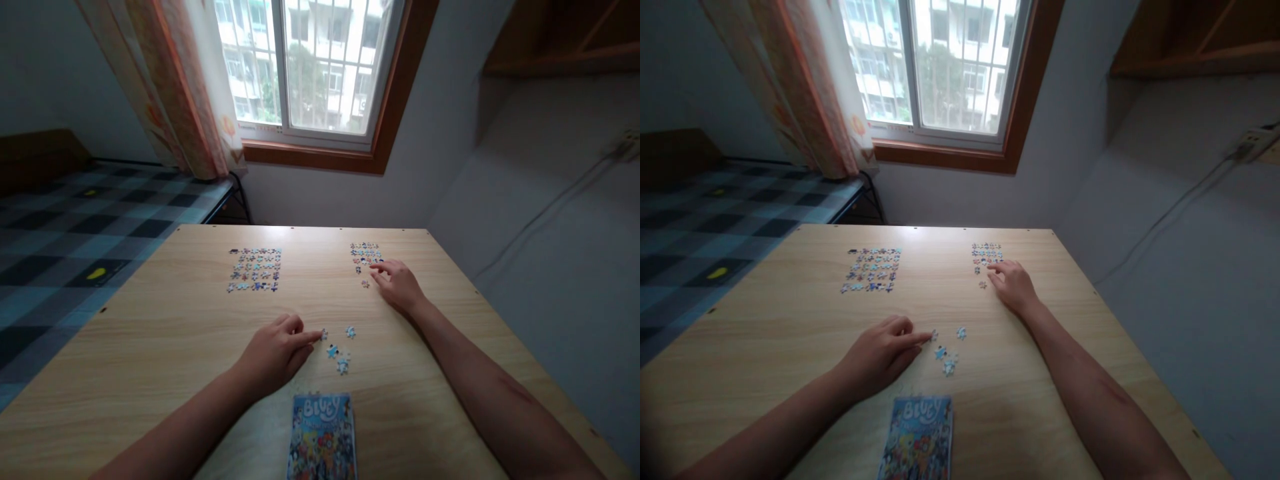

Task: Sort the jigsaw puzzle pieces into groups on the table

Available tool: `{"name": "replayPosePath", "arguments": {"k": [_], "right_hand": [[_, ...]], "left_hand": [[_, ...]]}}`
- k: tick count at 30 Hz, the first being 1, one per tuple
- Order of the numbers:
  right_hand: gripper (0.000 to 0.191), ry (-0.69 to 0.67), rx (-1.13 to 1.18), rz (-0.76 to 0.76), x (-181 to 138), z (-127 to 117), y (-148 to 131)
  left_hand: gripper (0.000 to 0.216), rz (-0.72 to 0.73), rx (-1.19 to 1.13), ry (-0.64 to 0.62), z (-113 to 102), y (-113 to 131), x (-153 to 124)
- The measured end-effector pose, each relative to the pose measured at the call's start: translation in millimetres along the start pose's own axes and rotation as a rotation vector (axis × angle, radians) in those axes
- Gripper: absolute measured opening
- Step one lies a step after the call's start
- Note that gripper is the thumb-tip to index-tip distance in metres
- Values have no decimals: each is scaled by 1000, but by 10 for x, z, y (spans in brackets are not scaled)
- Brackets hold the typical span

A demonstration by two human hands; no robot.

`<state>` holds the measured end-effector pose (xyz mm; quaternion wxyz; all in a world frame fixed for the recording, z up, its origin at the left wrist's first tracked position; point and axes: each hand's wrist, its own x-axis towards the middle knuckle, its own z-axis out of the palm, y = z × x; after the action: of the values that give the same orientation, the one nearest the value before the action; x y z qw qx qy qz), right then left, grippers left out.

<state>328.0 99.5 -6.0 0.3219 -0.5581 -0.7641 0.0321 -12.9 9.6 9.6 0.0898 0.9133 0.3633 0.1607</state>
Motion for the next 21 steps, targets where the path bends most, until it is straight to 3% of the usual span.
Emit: {"name": "replayPosePath", "arguments": {"k": [2,8,15,21], "right_hand": [[18,13,-13,-39,-22,-30,-29],[20,-148,-3,-222,-93,3,5],[27,-96,-170,-110,-41,123,181],[29,-99,-245,-76,-17,194,174]], "left_hand": [[33,-22,8,2,17,-11,-5],[34,-60,7,26,62,-37,-24],[35,-85,-6,-2,74,-37,-32],[36,-98,-17,-5,86,-40,-26]]}}
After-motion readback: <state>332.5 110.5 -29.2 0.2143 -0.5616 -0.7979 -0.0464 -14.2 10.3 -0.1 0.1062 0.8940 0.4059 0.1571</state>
